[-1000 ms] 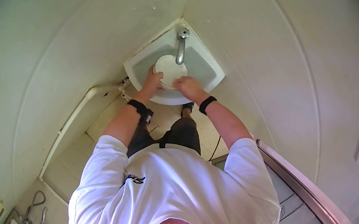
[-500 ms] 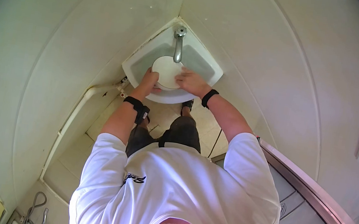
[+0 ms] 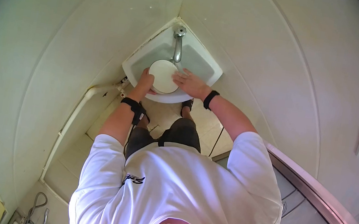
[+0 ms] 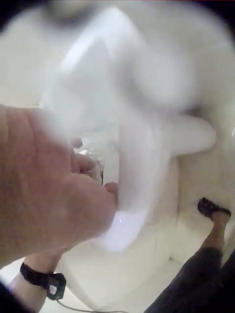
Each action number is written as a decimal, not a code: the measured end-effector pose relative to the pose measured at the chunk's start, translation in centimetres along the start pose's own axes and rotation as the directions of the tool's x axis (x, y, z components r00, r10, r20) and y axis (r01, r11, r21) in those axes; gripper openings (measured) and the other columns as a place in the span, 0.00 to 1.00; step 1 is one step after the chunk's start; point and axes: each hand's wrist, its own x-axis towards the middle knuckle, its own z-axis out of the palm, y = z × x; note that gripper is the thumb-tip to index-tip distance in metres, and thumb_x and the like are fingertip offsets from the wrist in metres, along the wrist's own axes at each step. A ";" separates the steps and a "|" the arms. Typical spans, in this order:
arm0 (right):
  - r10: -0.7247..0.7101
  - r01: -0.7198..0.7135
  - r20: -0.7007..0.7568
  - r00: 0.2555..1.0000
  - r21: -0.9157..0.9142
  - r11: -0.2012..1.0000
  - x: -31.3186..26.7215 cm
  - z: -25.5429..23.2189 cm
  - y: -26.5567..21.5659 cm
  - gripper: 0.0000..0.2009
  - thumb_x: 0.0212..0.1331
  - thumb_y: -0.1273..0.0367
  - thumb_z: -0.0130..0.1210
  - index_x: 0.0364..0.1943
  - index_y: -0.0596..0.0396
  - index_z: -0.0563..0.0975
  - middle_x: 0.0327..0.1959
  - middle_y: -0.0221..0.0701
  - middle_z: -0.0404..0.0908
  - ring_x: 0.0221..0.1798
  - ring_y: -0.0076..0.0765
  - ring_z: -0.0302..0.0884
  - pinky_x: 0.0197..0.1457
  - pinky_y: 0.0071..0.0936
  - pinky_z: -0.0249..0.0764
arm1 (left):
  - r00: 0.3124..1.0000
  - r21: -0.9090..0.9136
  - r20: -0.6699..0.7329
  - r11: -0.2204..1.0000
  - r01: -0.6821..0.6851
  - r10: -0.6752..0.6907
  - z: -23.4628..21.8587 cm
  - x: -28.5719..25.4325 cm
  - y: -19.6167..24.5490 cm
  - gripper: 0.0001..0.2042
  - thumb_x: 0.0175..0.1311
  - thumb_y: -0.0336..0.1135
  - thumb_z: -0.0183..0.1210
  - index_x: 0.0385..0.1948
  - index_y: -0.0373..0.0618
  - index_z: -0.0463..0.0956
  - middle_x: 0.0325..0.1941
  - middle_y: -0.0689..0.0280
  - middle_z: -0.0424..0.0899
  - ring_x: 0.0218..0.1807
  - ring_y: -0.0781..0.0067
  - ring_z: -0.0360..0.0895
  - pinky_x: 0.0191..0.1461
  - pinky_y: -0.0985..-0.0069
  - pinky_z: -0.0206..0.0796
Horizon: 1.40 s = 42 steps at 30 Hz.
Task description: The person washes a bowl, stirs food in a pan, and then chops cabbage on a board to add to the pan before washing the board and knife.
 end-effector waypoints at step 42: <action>0.204 -0.478 0.450 0.869 0.870 0.119 8.0 2.4 -4.9 0.14 0.55 0.68 0.53 0.40 0.66 0.79 0.43 0.48 0.82 0.46 0.50 0.80 0.53 0.39 0.73 | 0.958 -0.128 -0.048 0.949 -0.287 0.283 2.1 8.1 -6.6 0.26 0.66 0.36 0.43 0.67 0.49 0.57 0.62 0.52 0.70 0.55 0.48 0.75 0.42 0.57 0.79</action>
